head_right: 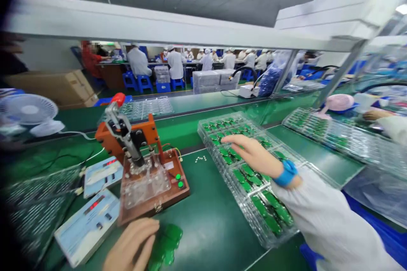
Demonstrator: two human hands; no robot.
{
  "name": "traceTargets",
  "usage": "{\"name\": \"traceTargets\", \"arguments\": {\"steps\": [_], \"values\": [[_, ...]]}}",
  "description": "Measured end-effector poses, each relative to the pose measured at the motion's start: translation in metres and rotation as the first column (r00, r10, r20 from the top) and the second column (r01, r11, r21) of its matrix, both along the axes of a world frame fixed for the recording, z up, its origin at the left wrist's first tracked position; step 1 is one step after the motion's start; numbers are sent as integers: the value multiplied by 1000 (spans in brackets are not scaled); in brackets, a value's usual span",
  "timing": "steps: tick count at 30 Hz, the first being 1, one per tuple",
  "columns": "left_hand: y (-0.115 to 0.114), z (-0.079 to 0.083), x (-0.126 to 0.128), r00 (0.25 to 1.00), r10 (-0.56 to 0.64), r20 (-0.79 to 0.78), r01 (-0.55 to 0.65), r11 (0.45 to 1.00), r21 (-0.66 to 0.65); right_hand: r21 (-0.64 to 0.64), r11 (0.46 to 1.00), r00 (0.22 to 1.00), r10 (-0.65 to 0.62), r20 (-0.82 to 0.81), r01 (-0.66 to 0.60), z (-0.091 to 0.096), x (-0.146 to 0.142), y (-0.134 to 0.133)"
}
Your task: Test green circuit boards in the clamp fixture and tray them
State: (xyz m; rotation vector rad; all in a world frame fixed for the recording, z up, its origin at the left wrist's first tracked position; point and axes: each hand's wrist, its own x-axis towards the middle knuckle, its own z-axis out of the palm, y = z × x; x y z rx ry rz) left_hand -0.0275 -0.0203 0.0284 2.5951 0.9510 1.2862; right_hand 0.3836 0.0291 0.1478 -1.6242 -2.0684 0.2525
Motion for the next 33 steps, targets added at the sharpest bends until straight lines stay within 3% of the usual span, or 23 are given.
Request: {"name": "traceTargets", "arguments": {"steps": [3, 6, 11, 14, 20, 23, 27, 30, 33], "values": [[-4, 8, -5, 996, 80, 31, -75, 990, -120, -85, 956, 959, 276, -68, -281, -4, -62, -57], [-10, 10, -12, 982, 176, 70, -159, 967, -200, -211, 880, 903, 396, -169, -426, -28, -102, -90], [-30, 0, -16, 986, 167, -13, -161, 920, -359, -335, 831, 879, 330, -344, -444, -99, -133, -90], [-43, -9, -7, 978, 181, -105, -209, 870, -446, -354, 822, 873, 311, -376, -446, -123, -141, -77], [-52, -15, 8, 930, 277, -241, -359, 829, -430, -416, 732, 836, 408, -367, -540, -119, -150, -47], [-50, -17, 7, 928, 261, -266, -356, 832, -425, -439, 695, 821, 463, -334, -570, -114, -158, -36], [-51, -18, 7, 936, 242, -255, -341, 803, -490, -461, 683, 823, 494, -279, -566, -116, -166, -29], [-54, -10, 4, 951, 243, -190, -308, 787, -535, -441, 676, 807, 507, -303, -590, -113, -163, -31], [-45, 7, -6, 971, 223, -84, -236, 844, -481, -355, 674, 757, 518, -398, -648, -98, -156, -32]]}}
